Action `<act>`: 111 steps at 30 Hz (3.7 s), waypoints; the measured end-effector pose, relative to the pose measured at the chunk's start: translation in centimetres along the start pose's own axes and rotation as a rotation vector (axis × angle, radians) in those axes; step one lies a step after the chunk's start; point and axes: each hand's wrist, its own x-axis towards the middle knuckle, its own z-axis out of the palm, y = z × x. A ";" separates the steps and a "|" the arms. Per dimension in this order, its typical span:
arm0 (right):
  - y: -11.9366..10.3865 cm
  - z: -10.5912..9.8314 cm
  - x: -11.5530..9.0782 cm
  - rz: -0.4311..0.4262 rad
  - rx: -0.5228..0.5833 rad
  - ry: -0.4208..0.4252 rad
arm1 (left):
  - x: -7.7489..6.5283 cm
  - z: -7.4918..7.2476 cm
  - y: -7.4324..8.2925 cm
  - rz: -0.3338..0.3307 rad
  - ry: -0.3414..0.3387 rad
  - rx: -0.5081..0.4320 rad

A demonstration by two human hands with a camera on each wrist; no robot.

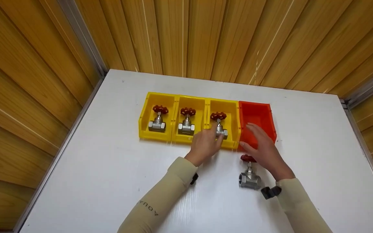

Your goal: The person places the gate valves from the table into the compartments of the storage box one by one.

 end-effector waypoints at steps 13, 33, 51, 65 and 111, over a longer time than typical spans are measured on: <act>1.6 -0.1 -1.2 0.048 -0.018 -0.016 | 0.3 0.8 0.8 -0.032 -0.058 -0.034; 2.6 0.4 -2.2 0.023 -0.009 0.004 | 1.2 2.0 2.5 -0.037 -0.086 0.014; 3.5 0.6 -4.9 0.027 -0.026 -0.035 | 1.7 2.7 3.9 -0.050 -0.139 0.008; 4.3 1.0 -6.0 0.047 -0.032 -0.178 | 1.9 3.1 4.5 -0.077 -0.171 -0.052; 5.1 1.7 -7.2 -0.008 -0.099 -0.226 | 3.6 4.5 6.0 -0.079 -0.130 0.047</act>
